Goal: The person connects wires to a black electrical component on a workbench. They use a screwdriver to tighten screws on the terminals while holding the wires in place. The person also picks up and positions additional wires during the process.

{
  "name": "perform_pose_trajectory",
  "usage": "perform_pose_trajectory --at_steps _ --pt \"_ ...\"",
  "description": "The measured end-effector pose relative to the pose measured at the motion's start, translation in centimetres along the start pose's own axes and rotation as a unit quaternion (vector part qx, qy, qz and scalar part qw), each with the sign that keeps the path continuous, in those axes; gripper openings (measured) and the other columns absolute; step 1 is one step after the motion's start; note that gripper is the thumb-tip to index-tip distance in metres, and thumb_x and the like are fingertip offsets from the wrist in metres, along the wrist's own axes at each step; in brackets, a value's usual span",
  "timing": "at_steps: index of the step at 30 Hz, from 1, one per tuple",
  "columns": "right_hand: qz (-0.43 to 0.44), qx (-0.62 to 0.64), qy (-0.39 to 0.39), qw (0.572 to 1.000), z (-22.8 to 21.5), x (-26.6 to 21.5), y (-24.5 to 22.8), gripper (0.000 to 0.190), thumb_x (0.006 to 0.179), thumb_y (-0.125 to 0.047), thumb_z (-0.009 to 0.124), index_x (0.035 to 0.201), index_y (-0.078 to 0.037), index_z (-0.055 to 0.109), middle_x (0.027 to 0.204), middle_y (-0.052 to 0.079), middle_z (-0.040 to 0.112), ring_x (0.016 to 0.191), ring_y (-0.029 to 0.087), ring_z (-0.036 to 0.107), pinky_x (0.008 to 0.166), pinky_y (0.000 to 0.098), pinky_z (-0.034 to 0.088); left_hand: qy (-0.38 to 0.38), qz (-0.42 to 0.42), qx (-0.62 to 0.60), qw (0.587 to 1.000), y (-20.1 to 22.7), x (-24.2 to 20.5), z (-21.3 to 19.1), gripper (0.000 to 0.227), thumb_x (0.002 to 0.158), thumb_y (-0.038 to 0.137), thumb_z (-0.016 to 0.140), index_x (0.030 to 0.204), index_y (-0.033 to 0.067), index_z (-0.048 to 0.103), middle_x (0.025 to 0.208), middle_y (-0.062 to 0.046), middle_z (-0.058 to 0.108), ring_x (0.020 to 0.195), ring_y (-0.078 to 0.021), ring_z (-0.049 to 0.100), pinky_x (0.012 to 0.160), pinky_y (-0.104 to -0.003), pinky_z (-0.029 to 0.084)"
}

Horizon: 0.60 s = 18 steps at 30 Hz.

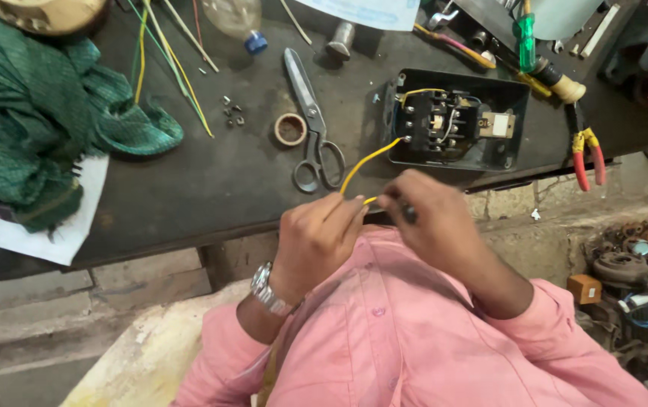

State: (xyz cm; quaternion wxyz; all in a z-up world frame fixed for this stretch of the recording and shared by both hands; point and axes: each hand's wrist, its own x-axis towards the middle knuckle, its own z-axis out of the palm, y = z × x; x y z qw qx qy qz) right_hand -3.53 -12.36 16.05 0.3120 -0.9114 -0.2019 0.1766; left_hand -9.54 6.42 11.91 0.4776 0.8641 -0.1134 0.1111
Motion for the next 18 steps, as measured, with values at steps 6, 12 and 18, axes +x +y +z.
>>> perform_pose_trajectory --at_steps 6,12,18 --pt "-0.052 0.046 -0.101 0.992 -1.1 -0.2 2.7 0.014 0.089 -0.013 0.07 0.087 -0.001 0.064 0.083 0.017 0.065 0.079 0.041 0.063 0.065 0.0486 0.048 -0.107 0.087 0.24 0.961 4.7 0.0 0.3 0.017 0.087 0.008 0.067 0.1 -0.0023 0.069 0.08 -0.005 0.054 0.07 -0.0181 0.06 0.059 -0.032 0.048" --pt "-0.124 0.102 -0.169 0.972 -5.2 0.7 5.1 0.017 0.09 -0.017 0.072 0.095 -0.001 0.07 0.087 0.017 0.07 0.081 0.036 0.069 0.068 0.0433 0.053 -0.145 0.034 0.239 0.96 8.7 2.1 1.6 0.017 0.085 0.008 0.066 0.099 -0.0007 0.069 0.083 -0.006 0.057 0.073 -0.019 0.063 0.058 -0.032 0.05" --pt "-0.048 0.176 -0.009 0.983 -13.8 0.0 7.1 0.019 0.101 -0.017 0.068 0.105 0.001 0.071 0.092 0.008 0.073 0.079 0.013 0.07 0.071 0.0276 0.055 -0.075 -0.077 0.124 0.986 11.8 4.5 -0.9 0.011 0.089 0.01 0.073 0.099 0.0067 0.073 0.077 -0.008 0.055 0.062 -0.0236 0.061 0.054 -0.038 0.047"
